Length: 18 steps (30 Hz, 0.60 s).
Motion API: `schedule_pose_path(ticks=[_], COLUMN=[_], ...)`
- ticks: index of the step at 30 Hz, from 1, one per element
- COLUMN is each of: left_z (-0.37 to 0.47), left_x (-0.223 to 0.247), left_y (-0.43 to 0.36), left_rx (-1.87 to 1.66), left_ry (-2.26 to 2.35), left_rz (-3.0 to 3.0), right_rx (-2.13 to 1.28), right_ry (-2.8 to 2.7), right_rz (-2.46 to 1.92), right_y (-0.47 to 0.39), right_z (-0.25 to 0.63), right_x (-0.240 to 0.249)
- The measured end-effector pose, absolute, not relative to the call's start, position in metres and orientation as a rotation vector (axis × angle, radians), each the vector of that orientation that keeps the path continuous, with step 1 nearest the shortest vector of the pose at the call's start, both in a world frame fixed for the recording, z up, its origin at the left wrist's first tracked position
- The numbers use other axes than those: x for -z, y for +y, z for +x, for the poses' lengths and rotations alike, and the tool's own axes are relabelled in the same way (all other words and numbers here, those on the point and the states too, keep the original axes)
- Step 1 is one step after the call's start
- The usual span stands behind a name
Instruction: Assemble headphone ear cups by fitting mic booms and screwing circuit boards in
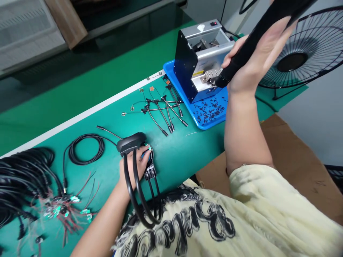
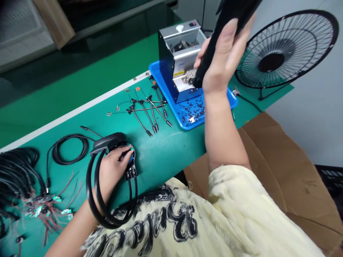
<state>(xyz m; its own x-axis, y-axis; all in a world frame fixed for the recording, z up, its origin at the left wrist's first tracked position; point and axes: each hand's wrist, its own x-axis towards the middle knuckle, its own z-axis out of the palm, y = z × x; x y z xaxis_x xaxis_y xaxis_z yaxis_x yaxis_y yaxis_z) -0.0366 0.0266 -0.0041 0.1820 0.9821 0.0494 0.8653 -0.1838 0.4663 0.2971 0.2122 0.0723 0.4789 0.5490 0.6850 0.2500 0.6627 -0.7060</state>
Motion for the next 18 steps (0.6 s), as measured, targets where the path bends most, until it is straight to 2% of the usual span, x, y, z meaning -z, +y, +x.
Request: schedule_pose_path(ticks=[5,10,14,18], left_z=[-0.038,-0.038,-0.04,-0.04], left_x=[0.008,0.007,0.013,0.018], left_y=[0.026,0.026,0.026,0.025], left_rx=[-0.514,-0.505,-0.539,-0.514], left_ry=[1.754,1.751,1.74,1.734], left_rz=[2.12,2.117,2.103,2.088], right_rx=[-0.169,-0.255,-0.456,-0.459], right_ry=[-1.07,-1.016,-1.083,-1.071], right_rz=[-0.723,-0.897,-0.949,-0.823], right_y=[0.243,0.265,0.245,0.192], right_z=[0.304,0.315,0.314,0.281], right_x=[-0.066,-0.056,-0.061,-0.069])
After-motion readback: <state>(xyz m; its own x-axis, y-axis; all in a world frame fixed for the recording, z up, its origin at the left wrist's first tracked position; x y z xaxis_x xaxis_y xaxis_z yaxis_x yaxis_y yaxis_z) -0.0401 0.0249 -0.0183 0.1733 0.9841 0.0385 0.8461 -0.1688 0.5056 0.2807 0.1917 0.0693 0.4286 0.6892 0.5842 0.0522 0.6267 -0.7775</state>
